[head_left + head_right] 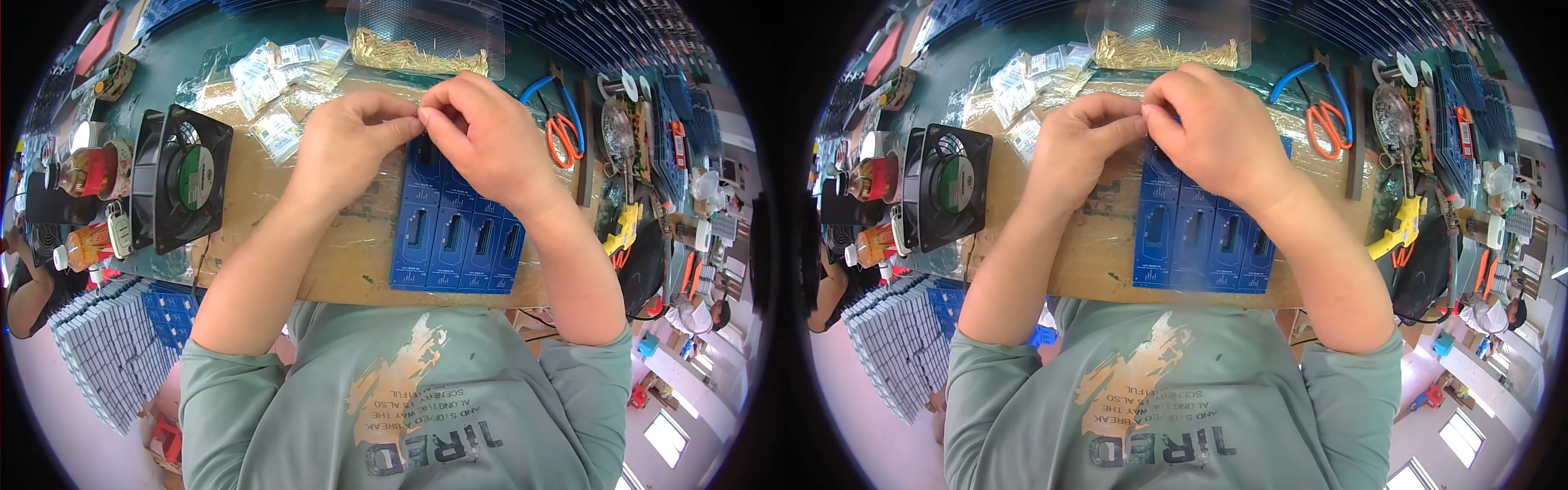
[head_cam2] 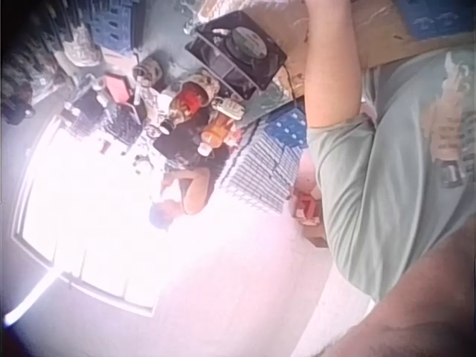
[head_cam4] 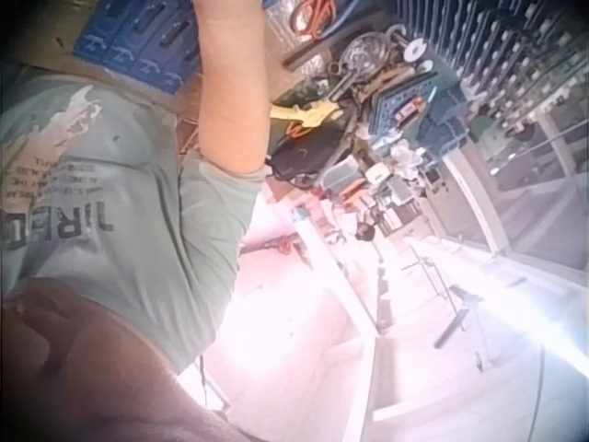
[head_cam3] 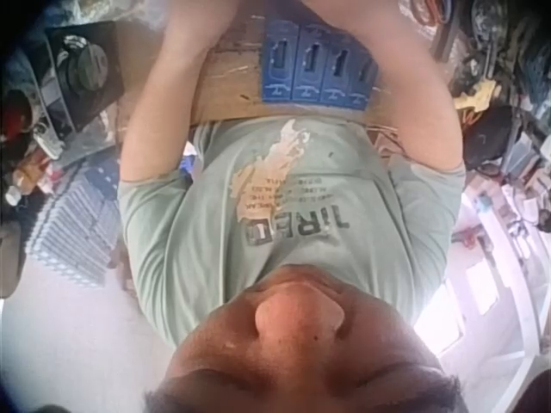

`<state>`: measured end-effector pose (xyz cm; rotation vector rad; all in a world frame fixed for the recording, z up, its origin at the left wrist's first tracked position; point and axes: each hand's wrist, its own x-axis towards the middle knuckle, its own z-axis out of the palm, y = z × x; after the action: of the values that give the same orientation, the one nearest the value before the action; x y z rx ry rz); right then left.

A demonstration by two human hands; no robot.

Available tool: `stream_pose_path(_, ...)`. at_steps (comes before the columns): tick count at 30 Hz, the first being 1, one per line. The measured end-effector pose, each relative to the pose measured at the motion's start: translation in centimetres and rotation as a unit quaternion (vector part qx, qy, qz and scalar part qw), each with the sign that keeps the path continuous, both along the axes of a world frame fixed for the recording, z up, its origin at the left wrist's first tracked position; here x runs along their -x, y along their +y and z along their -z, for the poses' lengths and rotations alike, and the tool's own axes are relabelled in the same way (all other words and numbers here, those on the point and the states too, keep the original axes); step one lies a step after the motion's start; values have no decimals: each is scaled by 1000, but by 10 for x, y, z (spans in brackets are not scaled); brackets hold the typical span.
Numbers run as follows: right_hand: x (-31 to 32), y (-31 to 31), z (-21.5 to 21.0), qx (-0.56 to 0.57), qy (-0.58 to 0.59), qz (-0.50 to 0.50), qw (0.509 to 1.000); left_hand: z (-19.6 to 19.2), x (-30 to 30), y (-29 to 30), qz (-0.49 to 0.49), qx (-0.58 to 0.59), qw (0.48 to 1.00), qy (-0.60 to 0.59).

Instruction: The person inserts small metal pins and electronic components into a blue plastic mold by hand.

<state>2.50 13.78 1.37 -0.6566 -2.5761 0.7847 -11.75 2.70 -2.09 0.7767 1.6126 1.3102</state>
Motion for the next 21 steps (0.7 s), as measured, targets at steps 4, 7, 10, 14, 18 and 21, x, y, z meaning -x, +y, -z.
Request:
stream_pose_path(4,-7,10,9,53,-18,39,998,-2,0,3,-39,-1,999,6)
stream_pose_path(7,-9,11,11,65,-93,24,993,0,0,3,-61,-5,998,-17)
stream_pose_path(10,-8,11,15,55,-107,14,993,2,0,2,-54,-25,998,-8)
stream_pose_path(14,-9,13,16,50,-105,13,993,2,0,3,-43,-30,999,-9)
stream_pose_path(18,-9,13,15,53,-106,14,993,4,1,3,-47,-46,998,-18)
stream_pose_path(21,-10,13,15,51,-106,13,993,3,0,4,-50,-32,998,-15)
